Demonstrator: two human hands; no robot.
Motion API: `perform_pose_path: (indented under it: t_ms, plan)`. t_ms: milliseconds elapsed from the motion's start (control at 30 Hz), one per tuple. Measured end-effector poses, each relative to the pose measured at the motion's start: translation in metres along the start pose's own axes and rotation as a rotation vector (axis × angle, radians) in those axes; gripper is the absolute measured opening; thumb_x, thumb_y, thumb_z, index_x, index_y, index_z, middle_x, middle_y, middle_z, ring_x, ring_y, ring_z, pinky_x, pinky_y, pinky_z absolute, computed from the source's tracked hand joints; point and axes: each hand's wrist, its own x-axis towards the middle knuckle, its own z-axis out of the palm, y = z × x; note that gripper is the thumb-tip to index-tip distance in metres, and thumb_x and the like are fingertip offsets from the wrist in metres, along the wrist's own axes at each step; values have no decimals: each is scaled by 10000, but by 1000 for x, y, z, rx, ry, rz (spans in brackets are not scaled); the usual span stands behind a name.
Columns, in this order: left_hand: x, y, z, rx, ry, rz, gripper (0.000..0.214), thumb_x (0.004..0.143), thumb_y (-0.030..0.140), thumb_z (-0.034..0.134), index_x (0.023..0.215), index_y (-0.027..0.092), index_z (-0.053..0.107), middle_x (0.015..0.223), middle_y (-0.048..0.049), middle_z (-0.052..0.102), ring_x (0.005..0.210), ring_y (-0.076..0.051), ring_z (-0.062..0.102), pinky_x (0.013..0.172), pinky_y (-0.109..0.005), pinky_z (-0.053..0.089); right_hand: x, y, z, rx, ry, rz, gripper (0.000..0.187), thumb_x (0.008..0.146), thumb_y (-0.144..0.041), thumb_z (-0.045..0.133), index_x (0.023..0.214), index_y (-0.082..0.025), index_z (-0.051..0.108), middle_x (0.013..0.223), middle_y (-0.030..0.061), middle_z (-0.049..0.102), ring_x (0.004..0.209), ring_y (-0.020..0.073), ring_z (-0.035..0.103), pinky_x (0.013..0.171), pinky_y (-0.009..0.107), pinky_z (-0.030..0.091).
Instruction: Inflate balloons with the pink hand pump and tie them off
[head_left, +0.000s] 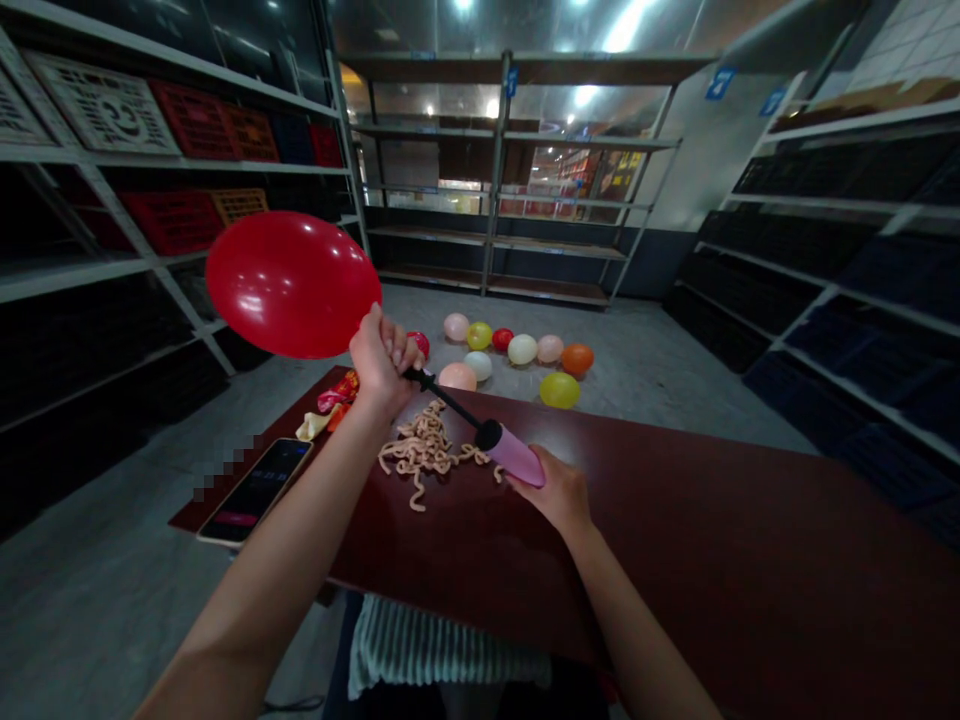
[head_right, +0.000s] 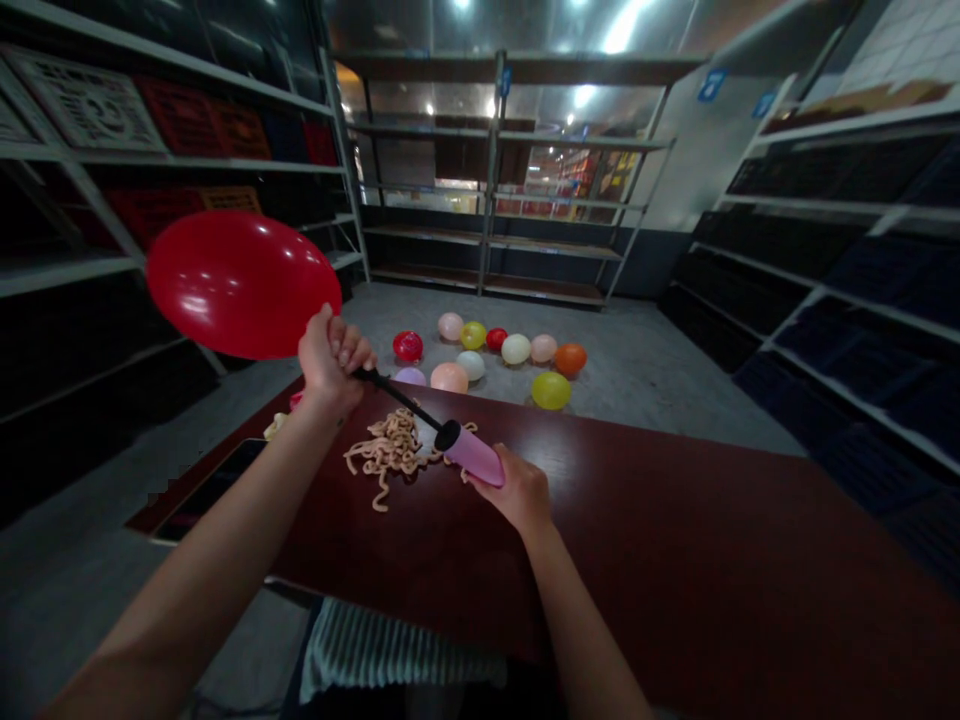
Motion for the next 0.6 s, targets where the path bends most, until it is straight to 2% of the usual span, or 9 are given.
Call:
perform_pose_path:
  t_ms: [133,233,333,433,600]
  plan:
    - [-4,-15,34,77,-97,74,595,976,460,596,535,217,280,378,73,243,287,-63,201,315,-225,221,-1,6,1,70,20,86,410,842,-571,661,1034,-210,694,788,55,770,655,229,736,600,292,498]
    - [-6,-38,58,136,-184,112,608,965,515,602,525,211,314,370,73,258,285,-60,217,312,-218,230,-1,10,3,112,35,157,373,840,-553,648,1006,-222,686,751,48,758,630,233,727,582,290,488]
    - [-9,-66,75,187,-263,67,614,948,548,616,520,215,328,365,70,273,282,-65,250,313,-222,252,0,11,4,161,64,225,339,841,-541,640,976,-232,680,744,49,755,620,236,725,569,287,480]
    - [-14,-97,80,228,-321,-22,625,901,580,668,514,219,335,367,71,282,281,-66,262,314,-228,261,2,10,4,194,83,291,307,840,-527,641,940,-239,672,760,50,757,629,233,728,568,278,474]
    - [-26,-137,72,249,-404,-150,620,871,576,707,509,216,354,371,72,290,281,-70,273,320,-236,259,5,11,1,210,71,368,325,827,-537,642,959,-241,669,746,37,753,637,236,729,557,275,460]
